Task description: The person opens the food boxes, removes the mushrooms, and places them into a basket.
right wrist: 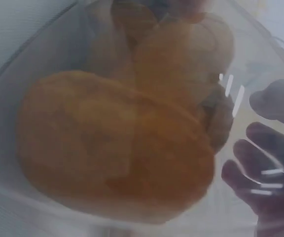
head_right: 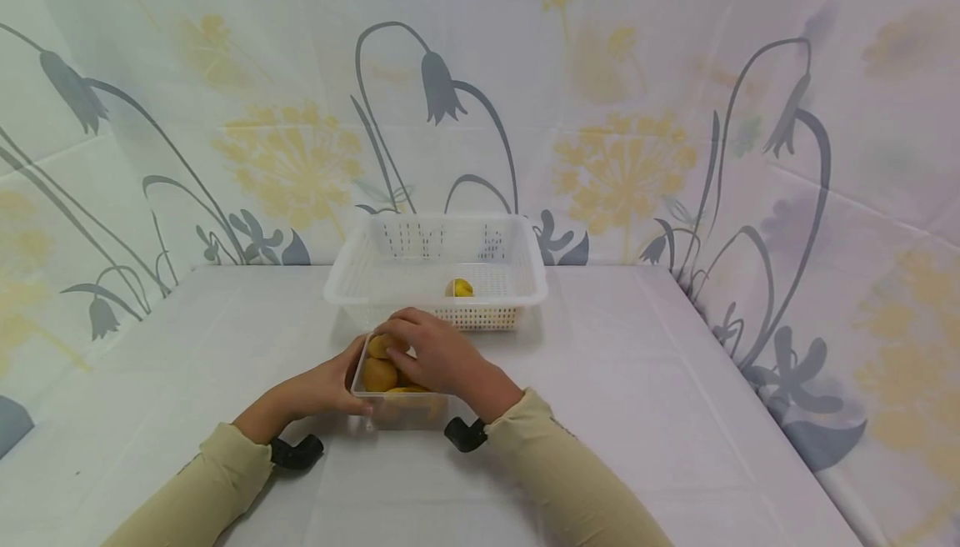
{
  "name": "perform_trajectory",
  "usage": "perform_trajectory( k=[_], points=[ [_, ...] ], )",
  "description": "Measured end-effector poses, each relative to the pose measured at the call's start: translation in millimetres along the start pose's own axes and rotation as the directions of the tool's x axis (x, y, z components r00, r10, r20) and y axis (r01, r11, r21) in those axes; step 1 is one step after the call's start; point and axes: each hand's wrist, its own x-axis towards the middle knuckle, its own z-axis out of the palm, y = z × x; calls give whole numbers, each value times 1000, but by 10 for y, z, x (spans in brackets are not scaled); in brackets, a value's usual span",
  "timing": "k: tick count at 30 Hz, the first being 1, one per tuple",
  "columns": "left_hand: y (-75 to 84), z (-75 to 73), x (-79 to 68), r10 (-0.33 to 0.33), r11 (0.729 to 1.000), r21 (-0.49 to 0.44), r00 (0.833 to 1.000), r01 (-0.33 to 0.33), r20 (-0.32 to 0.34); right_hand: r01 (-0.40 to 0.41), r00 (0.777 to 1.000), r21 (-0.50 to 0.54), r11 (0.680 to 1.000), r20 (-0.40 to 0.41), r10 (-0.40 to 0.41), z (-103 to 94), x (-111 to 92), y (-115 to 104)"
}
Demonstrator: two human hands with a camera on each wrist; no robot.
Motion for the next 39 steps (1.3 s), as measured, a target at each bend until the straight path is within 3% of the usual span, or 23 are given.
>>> perform_trajectory(
  k=[4,11,22,32,39],
  points=[
    [9,-2,-3,6,1000,-2,1000,-6,2,0,1000,-1,1000,13,0,16,-2,-10],
    [21,0,-10,8,1000,-5,1000,-8,5,-6,994,-6,1000,107,7,1,5,-30],
    [19,12,-15,16,1000,-3,1000,-16,5,-37,966,-38,999,255,46,-24,-3,-41],
    [4,7,-8,29,1000,-2,1000,-29,4,-20,968,-55,998,249,33,-21,-1,-23],
    [-10,11,2,23,1000,0,1000,-23,2,-61,959,-59,996,274,75,-45,12,-51]
  ],
)
